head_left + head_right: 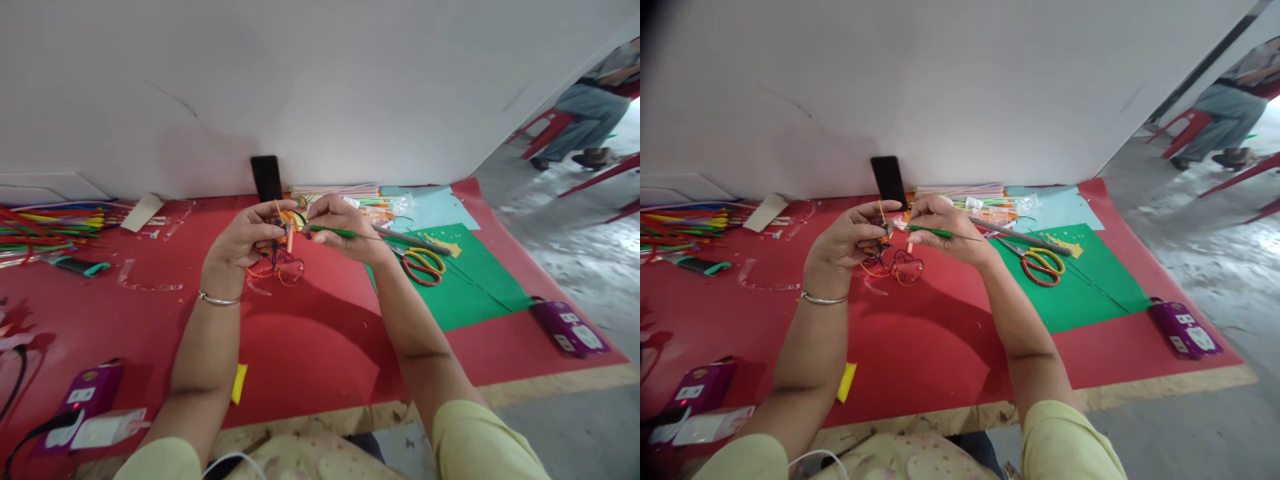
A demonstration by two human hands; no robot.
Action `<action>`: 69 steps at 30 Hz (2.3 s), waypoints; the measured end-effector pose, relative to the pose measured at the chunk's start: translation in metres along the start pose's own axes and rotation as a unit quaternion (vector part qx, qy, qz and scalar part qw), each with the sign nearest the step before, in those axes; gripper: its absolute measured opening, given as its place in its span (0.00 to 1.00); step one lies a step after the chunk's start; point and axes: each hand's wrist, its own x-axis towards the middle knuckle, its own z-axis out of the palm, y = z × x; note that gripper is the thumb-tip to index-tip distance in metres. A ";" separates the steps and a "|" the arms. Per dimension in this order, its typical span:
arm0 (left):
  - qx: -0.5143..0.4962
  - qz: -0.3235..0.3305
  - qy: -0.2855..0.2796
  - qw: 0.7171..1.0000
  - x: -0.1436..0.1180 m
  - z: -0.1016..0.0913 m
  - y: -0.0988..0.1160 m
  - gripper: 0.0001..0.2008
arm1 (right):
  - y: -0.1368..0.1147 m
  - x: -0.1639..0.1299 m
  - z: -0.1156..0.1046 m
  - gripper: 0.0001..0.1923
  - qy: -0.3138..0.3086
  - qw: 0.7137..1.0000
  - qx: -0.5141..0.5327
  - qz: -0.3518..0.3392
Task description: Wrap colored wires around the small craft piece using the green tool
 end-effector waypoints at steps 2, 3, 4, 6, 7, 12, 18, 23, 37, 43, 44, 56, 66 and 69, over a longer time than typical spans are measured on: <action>0.007 0.002 0.005 1.000 0.000 0.000 0.000 0.25 | -0.004 0.001 -0.002 0.19 -0.002 1.000 -0.004 0.004; 0.010 0.001 0.006 1.000 -0.001 0.000 0.000 0.25 | -0.007 0.001 -0.003 0.19 -0.003 1.000 -0.002 0.010; 0.014 0.001 0.007 1.000 -0.001 0.001 0.001 0.25 | -0.009 0.002 -0.004 0.19 -0.003 1.000 0.004 0.019; 0.020 0.009 0.013 1.000 -0.002 0.005 0.002 0.25 | -0.011 0.003 -0.004 0.20 0.004 0.998 0.030 0.046; 0.024 0.015 0.017 0.999 -0.002 0.007 0.002 0.24 | -0.011 0.003 -0.003 0.21 0.009 0.997 0.052 0.062; 0.040 0.055 0.055 0.996 -0.003 0.016 0.001 0.23 | 0.001 0.004 0.013 0.30 0.034 0.977 0.164 0.133; 0.053 0.107 0.104 0.987 0.001 0.019 -0.005 0.29 | 0.004 0.006 0.038 0.32 0.085 0.943 0.247 0.207; 0.081 0.144 0.147 0.975 0.003 0.021 -0.009 0.32 | -0.003 0.009 0.053 0.32 0.100 0.920 0.300 0.233; 0.057 0.129 0.126 0.982 -0.002 0.018 -0.002 0.18 | 0.006 0.011 0.058 0.34 0.180 0.881 0.350 0.263; 0.116 0.190 0.169 0.960 0.005 0.020 -0.011 0.25 | 0.005 0.010 0.064 0.35 0.163 0.880 0.347 0.282; 0.141 0.204 0.185 0.951 0.006 0.021 -0.013 0.25 | 0.006 0.009 0.066 0.35 0.168 0.880 0.342 0.282; 0.030 0.142 0.183 0.972 0.010 0.031 -0.017 0.23 | 0.017 0.014 0.082 0.33 0.271 0.782 0.464 0.315; 0.002 0.081 0.092 0.992 0.003 0.028 -0.008 0.18 | 0.020 0.011 0.056 0.35 0.131 0.749 0.539 0.362; 0.019 0.095 0.096 0.991 0.003 0.026 -0.008 0.22 | 0.017 0.012 0.055 0.34 0.130 0.727 0.563 0.371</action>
